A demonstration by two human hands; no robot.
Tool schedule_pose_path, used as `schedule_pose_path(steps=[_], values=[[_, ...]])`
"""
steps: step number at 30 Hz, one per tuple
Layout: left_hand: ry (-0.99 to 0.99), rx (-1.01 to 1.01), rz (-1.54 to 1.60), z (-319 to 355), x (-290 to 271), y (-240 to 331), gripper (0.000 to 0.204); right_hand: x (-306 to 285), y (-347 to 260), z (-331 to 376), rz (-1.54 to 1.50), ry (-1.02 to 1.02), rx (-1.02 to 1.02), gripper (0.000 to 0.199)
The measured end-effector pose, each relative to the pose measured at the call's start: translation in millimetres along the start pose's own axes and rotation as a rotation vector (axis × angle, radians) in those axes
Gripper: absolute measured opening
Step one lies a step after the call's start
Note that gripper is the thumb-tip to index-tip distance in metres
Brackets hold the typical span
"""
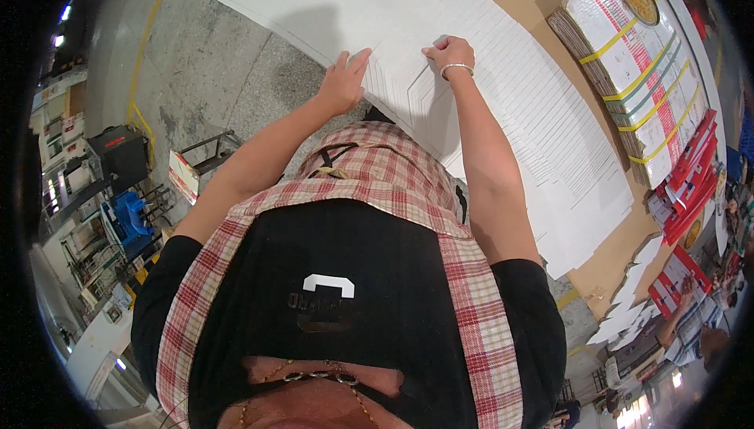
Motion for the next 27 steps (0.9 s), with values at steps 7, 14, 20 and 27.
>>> schedule_pose_path(steps=[7,14,20,27], values=[[-0.002,-0.005,0.008,-2,2,-3,0.067,0,-6,-1,0.023,-0.020,-0.061,0.032],[0.047,-0.032,0.010,-3,-7,3,0.070,0,-4,-8,0.064,-0.035,-0.112,0.035],[0.112,0.048,0.189,-1,-3,12,0.069,-10,-6,1,0.186,-0.020,-0.216,0.034],[0.153,0.113,0.246,-8,-9,10,0.066,-8,14,-1,0.000,0.026,-0.105,0.029]])
Point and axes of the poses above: each hand's wrist, its own z-axis away from the middle knuckle, its own x-axis out of the palm, y = z × x, the point moved 9 cm from there along -z, towards the middle knuckle, and after that the axes turned 5 degrees about x, right-handed, at the moved point
